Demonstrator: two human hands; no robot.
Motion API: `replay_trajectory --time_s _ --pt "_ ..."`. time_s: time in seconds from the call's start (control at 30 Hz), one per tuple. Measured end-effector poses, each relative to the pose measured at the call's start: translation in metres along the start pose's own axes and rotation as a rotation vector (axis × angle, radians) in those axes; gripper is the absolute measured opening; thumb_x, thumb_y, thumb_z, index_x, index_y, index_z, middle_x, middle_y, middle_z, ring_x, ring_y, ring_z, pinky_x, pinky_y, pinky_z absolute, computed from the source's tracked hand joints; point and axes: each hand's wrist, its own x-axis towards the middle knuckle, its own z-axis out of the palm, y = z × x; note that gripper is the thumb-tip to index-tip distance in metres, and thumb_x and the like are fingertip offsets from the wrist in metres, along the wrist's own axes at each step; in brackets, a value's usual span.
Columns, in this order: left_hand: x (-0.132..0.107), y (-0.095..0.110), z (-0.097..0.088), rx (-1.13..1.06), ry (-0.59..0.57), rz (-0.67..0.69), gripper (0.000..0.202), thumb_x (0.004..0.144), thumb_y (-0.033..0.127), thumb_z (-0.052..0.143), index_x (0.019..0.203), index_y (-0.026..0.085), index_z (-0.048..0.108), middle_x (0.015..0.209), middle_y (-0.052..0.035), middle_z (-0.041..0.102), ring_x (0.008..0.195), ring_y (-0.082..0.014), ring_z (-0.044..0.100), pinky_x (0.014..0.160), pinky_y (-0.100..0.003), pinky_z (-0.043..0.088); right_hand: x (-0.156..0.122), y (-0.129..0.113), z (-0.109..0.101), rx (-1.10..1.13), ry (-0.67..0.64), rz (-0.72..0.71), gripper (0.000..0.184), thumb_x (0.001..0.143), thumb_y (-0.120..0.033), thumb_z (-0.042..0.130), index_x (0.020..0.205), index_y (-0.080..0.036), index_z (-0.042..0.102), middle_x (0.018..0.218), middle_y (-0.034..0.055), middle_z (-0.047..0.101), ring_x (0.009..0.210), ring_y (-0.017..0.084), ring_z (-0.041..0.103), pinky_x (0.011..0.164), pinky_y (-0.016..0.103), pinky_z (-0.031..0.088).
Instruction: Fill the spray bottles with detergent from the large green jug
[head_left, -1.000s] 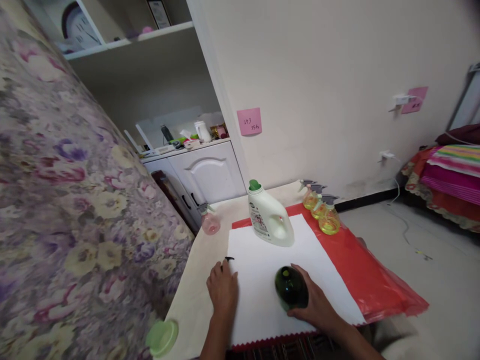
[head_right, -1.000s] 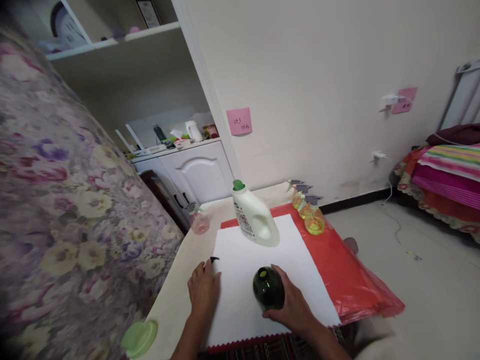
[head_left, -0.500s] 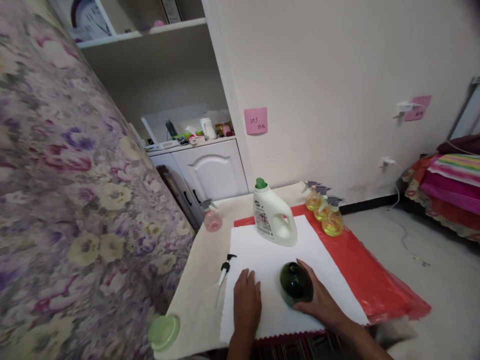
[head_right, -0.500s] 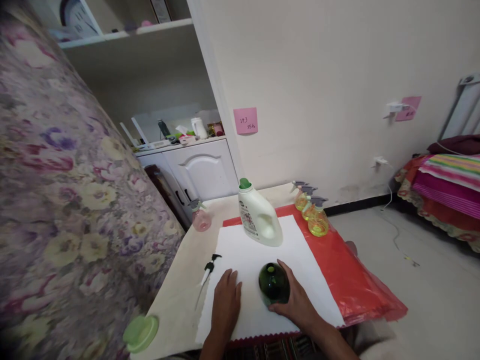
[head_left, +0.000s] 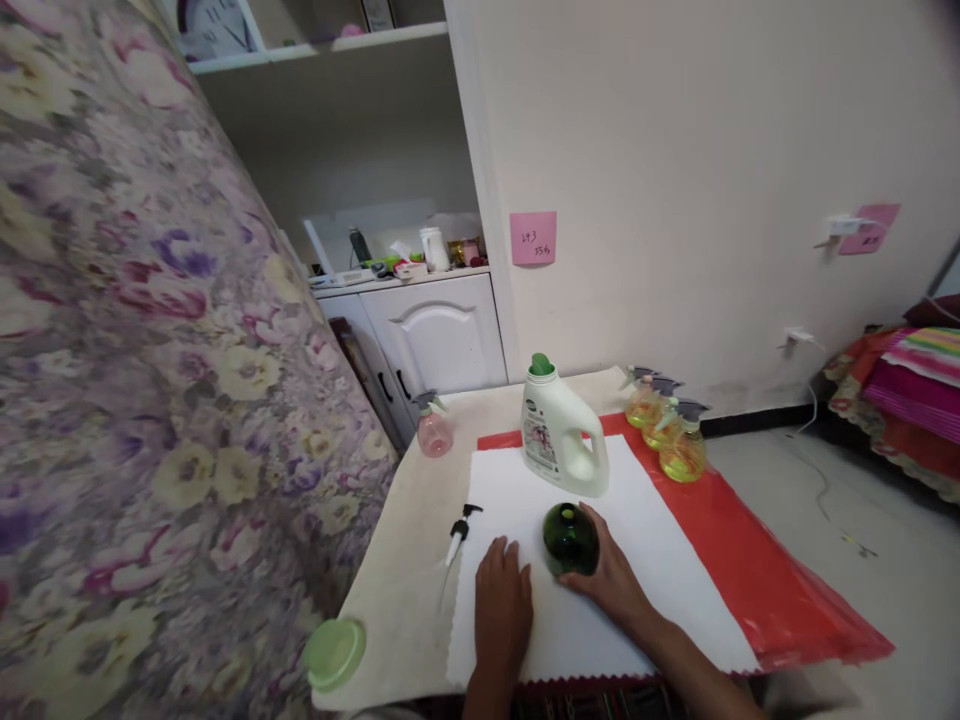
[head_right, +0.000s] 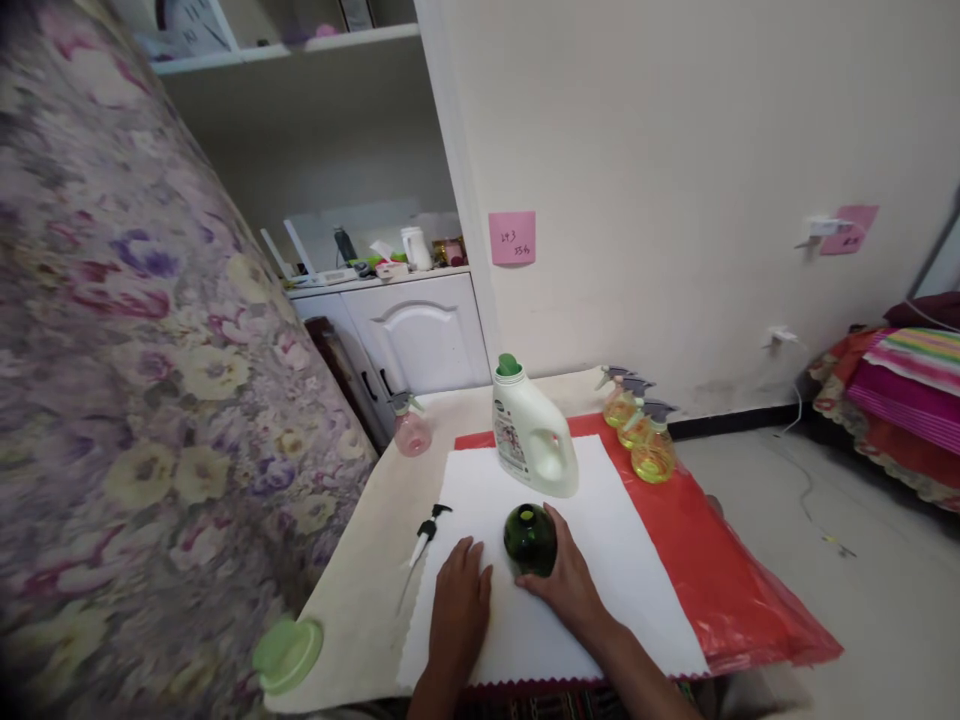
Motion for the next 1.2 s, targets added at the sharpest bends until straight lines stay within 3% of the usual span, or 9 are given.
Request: replay_trajectory --time_s 0.13,0.27,0.4,0.53,0.7,0.87,1.0,1.1,1.2 --pt "-0.001 0.000 0.001 -0.014 0.002 -0.012 0.035 0.092 0.025 0.041 0.121 0.015 0.058 0.130 -0.0147 0.058 0.125 -0.0277 0.050 0.103 -0.045 0.041 -0.003 0.008 0.004 -0.031 0.010 -0.003 0.102 0.059 -0.027 0.080 0.143 -0.023 0.021 0.148 0.0136 0.036 0.138 0.031 0.035 0.115 0.048 0.027" --pt "0.000 0.000 0.000 -0.032 -0.025 -0.033 0.036 0.092 0.026 0.041 0.122 0.015 0.058 0.131 -0.0144 0.057 0.126 -0.0274 0.049 0.105 -0.044 0.040 -0.009 0.008 -0.009 -0.014 -0.040 -0.002 0.109 0.058 -0.030 0.082 0.145 -0.022 0.017 0.151 0.0149 0.032 0.140 0.031 0.031 0.117 0.049 0.024" --pt "0.000 0.000 0.001 -0.015 -0.042 -0.035 0.036 0.092 0.026 0.041 0.122 0.014 0.058 0.132 -0.0146 0.058 0.126 -0.0278 0.049 0.104 -0.045 0.040 -0.008 0.012 -0.032 0.075 0.001 -0.001 0.086 0.071 -0.040 0.074 0.142 -0.025 0.028 0.150 0.0128 0.036 0.140 0.030 0.032 0.116 0.051 0.025" --pt "-0.001 -0.001 0.002 0.024 -0.003 -0.004 0.034 0.093 0.023 0.041 0.121 0.015 0.059 0.129 -0.0136 0.059 0.124 -0.0274 0.051 0.103 -0.044 0.042 0.020 0.010 -0.053 0.205 0.188 0.022 0.061 0.075 -0.044 0.071 0.128 -0.024 0.047 0.139 0.0129 0.050 0.127 0.030 0.049 0.110 0.050 0.036" --pt "-0.004 -0.003 0.007 0.060 0.040 0.015 0.033 0.092 0.022 0.042 0.120 0.016 0.058 0.128 -0.0121 0.059 0.122 -0.0261 0.052 0.101 -0.043 0.045 0.077 0.000 -0.066 0.274 0.304 -0.013 0.057 0.074 -0.048 0.071 0.121 -0.022 0.051 0.133 0.0145 0.054 0.122 0.030 0.052 0.103 0.049 0.042" --pt "-0.005 -0.007 0.014 0.063 0.083 0.014 0.032 0.090 0.021 0.044 0.119 0.017 0.059 0.126 -0.0117 0.061 0.120 -0.0258 0.054 0.098 -0.043 0.047 0.121 -0.006 -0.066 0.273 0.233 -0.042 0.048 0.069 -0.049 0.074 0.104 -0.019 0.061 0.107 0.0105 0.069 0.099 0.028 0.064 0.087 0.041 0.051" --pt "-0.007 -0.009 0.016 0.046 0.103 0.006 0.032 0.089 0.021 0.045 0.118 0.017 0.060 0.125 -0.0118 0.062 0.118 -0.0263 0.056 0.097 -0.044 0.048 0.143 -0.008 -0.065 0.265 0.131 -0.022 0.046 0.065 -0.051 0.076 0.093 -0.016 0.067 0.088 0.0075 0.072 0.078 0.025 0.065 0.068 0.034 0.052" --pt "-0.009 -0.011 0.018 0.039 0.114 0.007 0.032 0.088 0.020 0.046 0.118 0.018 0.059 0.124 -0.0116 0.062 0.116 -0.0262 0.057 0.096 -0.043 0.049 0.153 -0.010 -0.067 0.264 0.077 -0.015 0.040 0.063 -0.052 0.076 0.075 -0.016 0.066 0.069 0.0031 0.068 0.061 0.019 0.059 0.056 0.028 0.046" --pt "-0.011 -0.013 0.019 0.039 0.155 0.014 0.033 0.088 0.021 0.047 0.120 0.018 0.058 0.125 -0.0116 0.062 0.116 -0.0259 0.057 0.095 -0.043 0.050 0.157 -0.013 -0.066 0.260 0.066 -0.023 0.041 0.064 -0.054 0.073 0.054 -0.018 0.055 0.051 -0.0018 0.057 0.049 0.014 0.049 0.049 0.025 0.038"
